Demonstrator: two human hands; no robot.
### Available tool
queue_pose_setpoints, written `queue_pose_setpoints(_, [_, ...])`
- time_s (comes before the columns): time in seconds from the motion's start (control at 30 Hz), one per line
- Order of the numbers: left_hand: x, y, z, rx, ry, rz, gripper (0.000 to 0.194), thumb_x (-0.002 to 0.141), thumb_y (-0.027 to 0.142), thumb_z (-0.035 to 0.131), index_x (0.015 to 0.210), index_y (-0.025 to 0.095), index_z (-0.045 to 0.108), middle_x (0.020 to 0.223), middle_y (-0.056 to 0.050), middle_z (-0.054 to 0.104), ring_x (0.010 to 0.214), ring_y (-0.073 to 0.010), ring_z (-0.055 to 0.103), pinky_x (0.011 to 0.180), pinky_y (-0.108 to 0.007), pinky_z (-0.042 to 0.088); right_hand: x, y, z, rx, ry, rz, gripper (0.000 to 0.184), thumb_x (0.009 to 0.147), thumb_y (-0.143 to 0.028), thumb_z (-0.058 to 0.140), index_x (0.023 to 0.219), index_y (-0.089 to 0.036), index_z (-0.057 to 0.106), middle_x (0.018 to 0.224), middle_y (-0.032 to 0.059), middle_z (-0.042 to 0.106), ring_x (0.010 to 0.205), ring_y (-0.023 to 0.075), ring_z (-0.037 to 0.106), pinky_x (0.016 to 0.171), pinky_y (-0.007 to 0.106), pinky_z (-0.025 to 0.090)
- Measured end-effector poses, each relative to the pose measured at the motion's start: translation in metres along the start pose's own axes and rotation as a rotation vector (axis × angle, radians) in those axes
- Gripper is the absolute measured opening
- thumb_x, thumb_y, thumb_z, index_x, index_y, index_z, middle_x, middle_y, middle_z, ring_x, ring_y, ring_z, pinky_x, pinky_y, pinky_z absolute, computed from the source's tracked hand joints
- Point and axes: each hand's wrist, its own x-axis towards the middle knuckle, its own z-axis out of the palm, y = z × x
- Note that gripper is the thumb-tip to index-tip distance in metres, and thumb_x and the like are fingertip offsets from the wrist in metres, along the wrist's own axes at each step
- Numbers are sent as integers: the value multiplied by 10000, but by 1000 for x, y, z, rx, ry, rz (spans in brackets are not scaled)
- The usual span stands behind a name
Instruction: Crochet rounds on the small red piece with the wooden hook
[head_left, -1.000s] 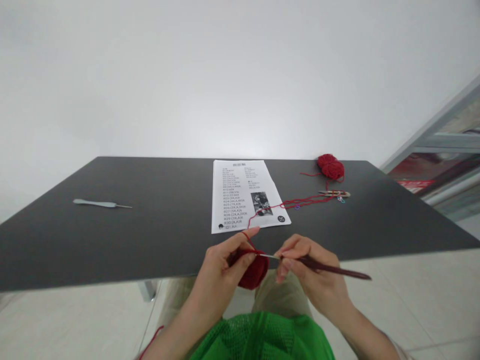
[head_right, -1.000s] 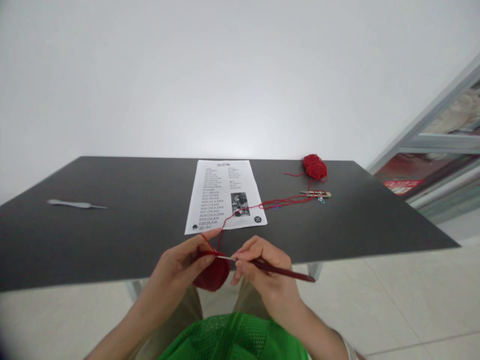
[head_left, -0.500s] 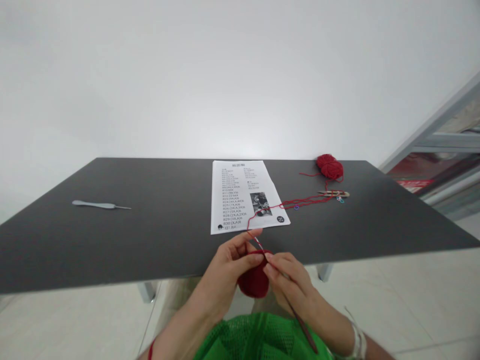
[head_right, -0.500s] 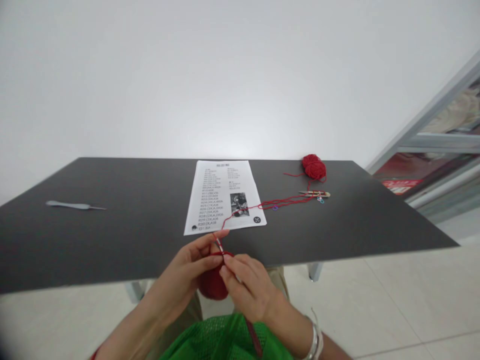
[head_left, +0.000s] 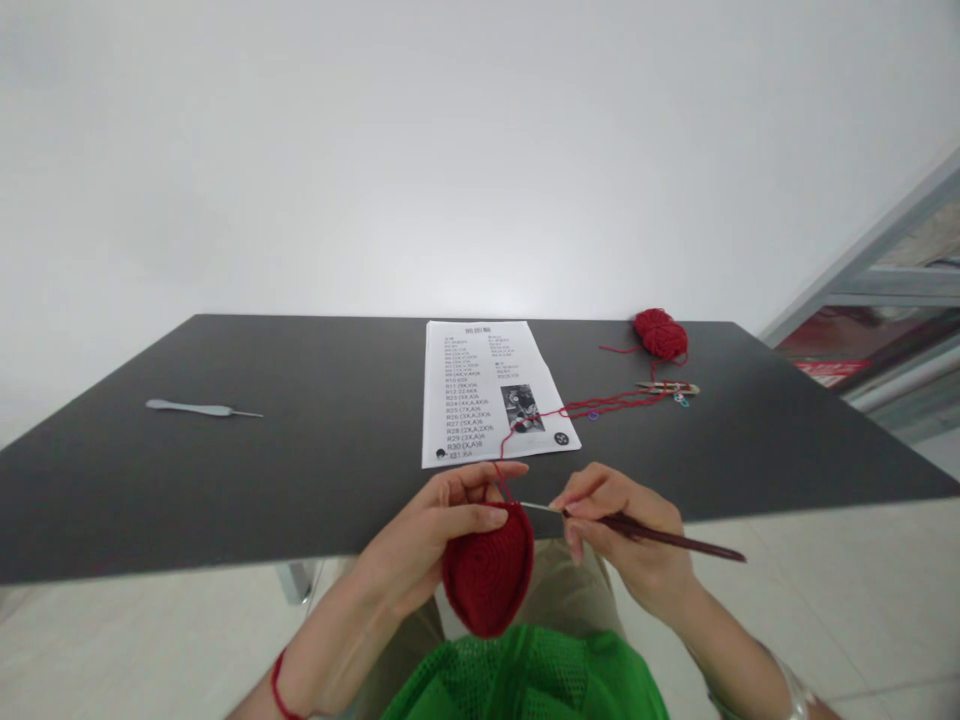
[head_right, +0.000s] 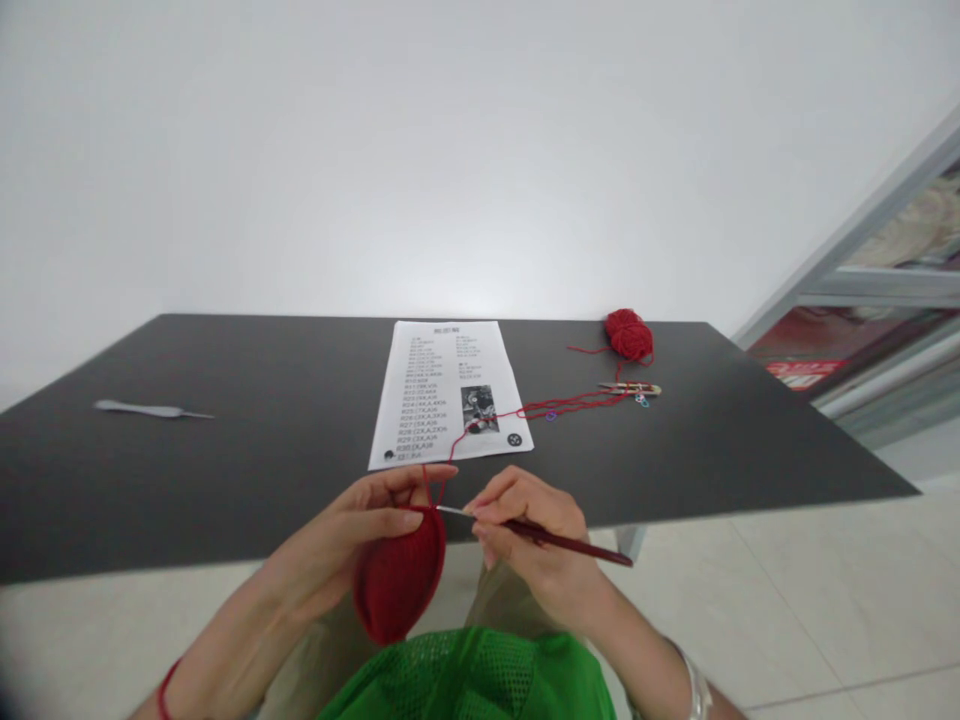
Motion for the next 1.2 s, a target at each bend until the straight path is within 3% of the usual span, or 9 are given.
queue_pose_setpoints(0.37, [-3,15,-8,77,-148,-162,372,561,103,756,929,151,778,700,-5,637,573,-84,510,532,-188,371,16,-18,-13,15,-246,29,50,843,-191,689,801,-210,708,807,40,686,518,96,601,419,199,535])
queue_pose_setpoints(0.63, [-1,19,-15,131,-229,-276,413,547,132,744,958,165,772,723,-3,661,531,-74,518,533,-196,375,21,-21,-14,32,-317,37,67,828,-158,699,791,-211,715,802,39,690,529,94,592,429,194,533])
queue_pose_setpoints(0.73, [1,19,-17,148,-242,-288,394,534,129,744,926,163,775,760,-14,670,570,-84,528,562,-204,388,24,-19,-15,116,-335,120,68,809,-140,715,793,-204,728,812,40,686,513,83,594,431,191,542])
queue_pose_setpoints(0.87, [3,19,-15,251,-240,-160,378,572,162,753,950,160,758,701,15,617,575,-83,496,537,-198,353,26,-10,-12,433,-248,365,56,770,-141,754,762,-192,732,781,19,677,469,61,592,386,150,521])
queue_pose_setpoints(1.0, [3,11,-6,459,-42,110,328,676,180,695,1003,164,717,676,48,578,577,-86,490,549,-212,350,22,0,1,653,-78,547,81,751,-161,769,716,-182,699,731,0,687,485,73,594,399,168,554])
queue_pose_setpoints(1.1, [4,-2,1,500,92,262,305,686,157,660,988,152,701,637,58,570,584,-98,500,584,-229,378,13,4,16,695,112,578,103,753,-171,766,707,-182,675,715,-22,677,526,73,600,496,203,605])
queue_pose_setpoints(1.2, [6,-15,4,423,129,259,298,689,182,679,984,142,686,642,44,614,613,-110,549,622,-239,413,3,6,28,663,281,509,109,767,-159,753,714,-183,661,731,-35,669,569,65,612,566,187,602])
